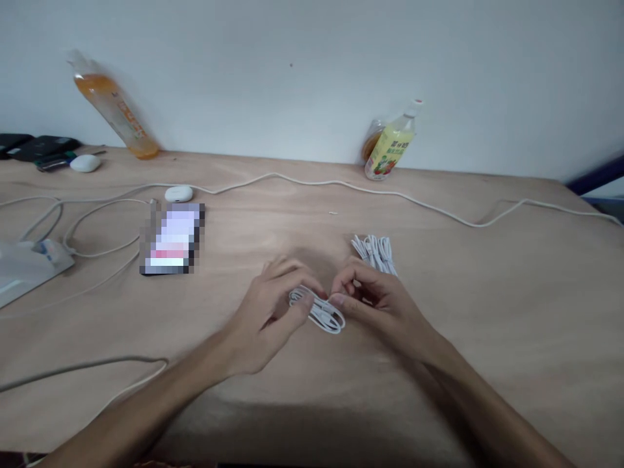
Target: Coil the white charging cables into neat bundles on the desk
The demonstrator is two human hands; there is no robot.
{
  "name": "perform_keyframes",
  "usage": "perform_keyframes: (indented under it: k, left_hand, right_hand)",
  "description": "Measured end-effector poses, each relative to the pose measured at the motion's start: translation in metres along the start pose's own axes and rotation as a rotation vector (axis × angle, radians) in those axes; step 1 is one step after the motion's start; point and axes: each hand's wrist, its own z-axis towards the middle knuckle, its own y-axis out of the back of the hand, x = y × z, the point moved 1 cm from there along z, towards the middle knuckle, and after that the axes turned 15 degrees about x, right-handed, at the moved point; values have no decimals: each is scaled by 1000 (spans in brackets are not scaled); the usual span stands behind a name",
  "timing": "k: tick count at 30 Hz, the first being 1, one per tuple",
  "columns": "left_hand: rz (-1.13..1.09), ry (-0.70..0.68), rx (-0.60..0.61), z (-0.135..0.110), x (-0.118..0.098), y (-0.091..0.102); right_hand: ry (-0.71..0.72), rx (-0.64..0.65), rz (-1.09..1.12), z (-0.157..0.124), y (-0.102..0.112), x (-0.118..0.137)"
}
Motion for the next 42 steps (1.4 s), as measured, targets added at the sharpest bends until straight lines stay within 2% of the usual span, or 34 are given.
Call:
perform_keyframes:
  k: [5,11,15,20,28,35,42]
  left_hand:
    - [-104,58,-57,3,0,-6]
    - [-230,100,-93,5,3,-9]
    - [-276,99,-105,4,2,-7]
    - [-316,118,-92,4,1,-7]
    - [-458,196,-47,5,-1,-9]
    - [-533,244,1,5,-2,-10]
    - [-581,219,-4,5,-1,-11]
  right_hand:
    - [38,-113,-31,1,-2,-4]
    - [82,-170,-12,1,-5,1]
    - [148,-207,-127,-2,-5,0]
    - [274,-236,-353,-4,-7,-4]
    - [394,-303,-570,-3,-11,-4]
    - [422,-336,-635,-5,-15,-4]
    - [426,-354,-622,-4,-14,-6]
